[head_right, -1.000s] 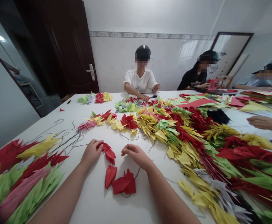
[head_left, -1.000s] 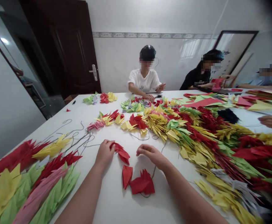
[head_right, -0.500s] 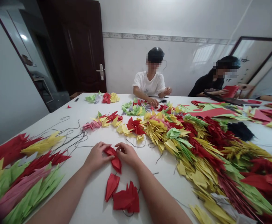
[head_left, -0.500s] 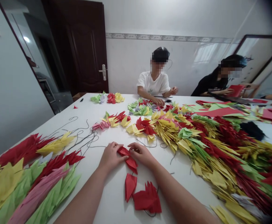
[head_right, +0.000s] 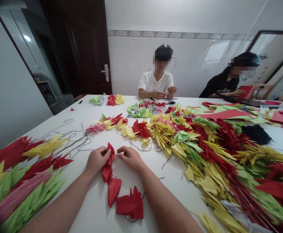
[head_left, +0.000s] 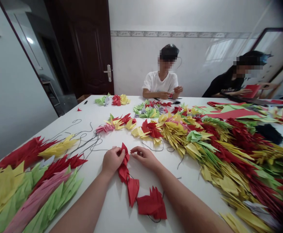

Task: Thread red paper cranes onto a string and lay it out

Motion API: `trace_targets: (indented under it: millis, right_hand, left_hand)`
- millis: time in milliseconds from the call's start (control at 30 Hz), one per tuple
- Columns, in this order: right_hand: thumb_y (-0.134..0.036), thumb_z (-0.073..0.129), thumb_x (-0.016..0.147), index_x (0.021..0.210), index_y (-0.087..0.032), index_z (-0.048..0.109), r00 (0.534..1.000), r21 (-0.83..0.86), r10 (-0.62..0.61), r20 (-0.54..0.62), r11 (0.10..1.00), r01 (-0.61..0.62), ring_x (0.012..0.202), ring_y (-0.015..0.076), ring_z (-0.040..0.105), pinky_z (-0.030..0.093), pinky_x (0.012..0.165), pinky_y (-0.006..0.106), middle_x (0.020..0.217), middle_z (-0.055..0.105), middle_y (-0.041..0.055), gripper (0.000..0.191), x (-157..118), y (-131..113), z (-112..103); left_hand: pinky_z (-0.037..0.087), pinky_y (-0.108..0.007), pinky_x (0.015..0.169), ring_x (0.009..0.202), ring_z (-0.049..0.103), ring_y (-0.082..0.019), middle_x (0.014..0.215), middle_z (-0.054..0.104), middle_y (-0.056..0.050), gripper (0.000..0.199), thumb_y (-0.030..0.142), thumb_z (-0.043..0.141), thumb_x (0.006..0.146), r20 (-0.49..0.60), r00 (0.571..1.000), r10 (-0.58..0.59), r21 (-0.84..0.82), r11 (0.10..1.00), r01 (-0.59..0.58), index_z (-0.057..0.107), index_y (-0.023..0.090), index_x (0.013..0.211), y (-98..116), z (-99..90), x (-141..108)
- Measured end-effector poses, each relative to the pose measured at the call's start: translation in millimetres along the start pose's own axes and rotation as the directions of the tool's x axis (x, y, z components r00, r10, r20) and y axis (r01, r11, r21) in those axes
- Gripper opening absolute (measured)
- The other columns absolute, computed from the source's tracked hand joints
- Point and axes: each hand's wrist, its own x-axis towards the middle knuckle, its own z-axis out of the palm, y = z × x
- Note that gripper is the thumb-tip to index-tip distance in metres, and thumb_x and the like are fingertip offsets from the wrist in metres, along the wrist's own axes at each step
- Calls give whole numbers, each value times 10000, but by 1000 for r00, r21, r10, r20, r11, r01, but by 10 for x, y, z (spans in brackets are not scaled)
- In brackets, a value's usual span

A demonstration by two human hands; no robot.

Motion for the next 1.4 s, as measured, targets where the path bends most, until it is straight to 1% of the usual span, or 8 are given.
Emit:
trace_targets:
  millis: [100, 300, 633, 867, 1033, 1200, 1300, 1400]
  right_hand:
    - [-390, 503, 789, 872, -183, 636, 1000, -49, -1, -7, 999, 1, 627, 106, 467, 354, 588, 235, 762, 609, 14, 260, 10, -7, 16]
    - [-470, 528, 764, 812, -186, 646, 1000, -94, 10, 0, 996, -10, 642, 118, 476, 346, 588, 232, 686, 554, 9, 311, 17, -50, 13]
    - [-533, 477, 786, 906, -199, 580, 999, -178, -38, -18, 983, 34, 675, 132, 477, 350, 618, 249, 760, 568, 17, 370, -2, -88, 72]
    - [-356, 388, 849, 867, -181, 584, 998, 110, -32, -47, 993, 37, 750, 138, 516, 392, 698, 258, 820, 598, 20, 263, 41, 21, 64]
    - [-374, 490, 790, 798, -160, 602, 999, 141, -1, -50, 990, 8, 688, 130, 503, 383, 651, 248, 739, 589, 9, 242, 48, 21, 58]
    - [-412, 573, 724, 753, -160, 538, 993, 405, 58, -104, 914, -11, 639, 114, 489, 396, 619, 247, 700, 552, 1, 256, 41, 9, 57]
    - [-397, 588, 715, 892, -192, 471, 989, 566, 71, -127, 824, 13, 598, 105, 494, 418, 606, 251, 684, 555, -17, 294, 15, -21, 94]
    - [-335, 568, 729, 1043, -227, 383, 987, 595, 55, -154, 802, 48, 585, 108, 512, 434, 603, 259, 678, 572, -27, 380, -7, -48, 143]
  left_hand:
    - [418, -245, 634, 636, 567, -138, 737, 653, -42, 250, 350, 474, 785, -57, 998, 35, -94, 995, -40, 626, 164, 716, -36, 25, 21]
    - [410, -228, 568, 576, 570, -132, 619, 628, -16, 271, 396, 479, 794, -124, 990, -63, -228, 973, 33, 590, 163, 709, -64, 43, 30]
    - [388, -230, 594, 608, 521, -127, 627, 538, 9, 219, 359, 454, 798, -42, 996, 76, -142, 987, -81, 470, 187, 663, -10, 39, -15]
    - [391, -232, 600, 607, 503, -123, 613, 498, 24, 213, 363, 445, 797, 8, 995, 96, -232, 968, -92, 419, 193, 672, 1, 19, -19]
    - [402, -198, 540, 579, 497, -97, 611, 484, 37, 229, 380, 492, 781, 84, 994, 74, -514, 858, -20, 430, 183, 682, 11, 21, -26]
    - [489, -242, 665, 700, 579, -115, 705, 556, 19, 247, 383, 557, 739, 214, 977, 2, -801, 573, 174, 435, 169, 723, 79, 17, -22]
    - [506, -277, 722, 708, 595, -116, 717, 575, 18, 263, 374, 596, 719, 260, 965, -17, -850, 470, 237, 445, 160, 716, 109, 18, -15]
    - [512, -296, 734, 740, 614, -138, 784, 619, -9, 298, 418, 613, 706, 300, 954, -31, -841, 464, 280, 535, 147, 801, 97, 39, 0]
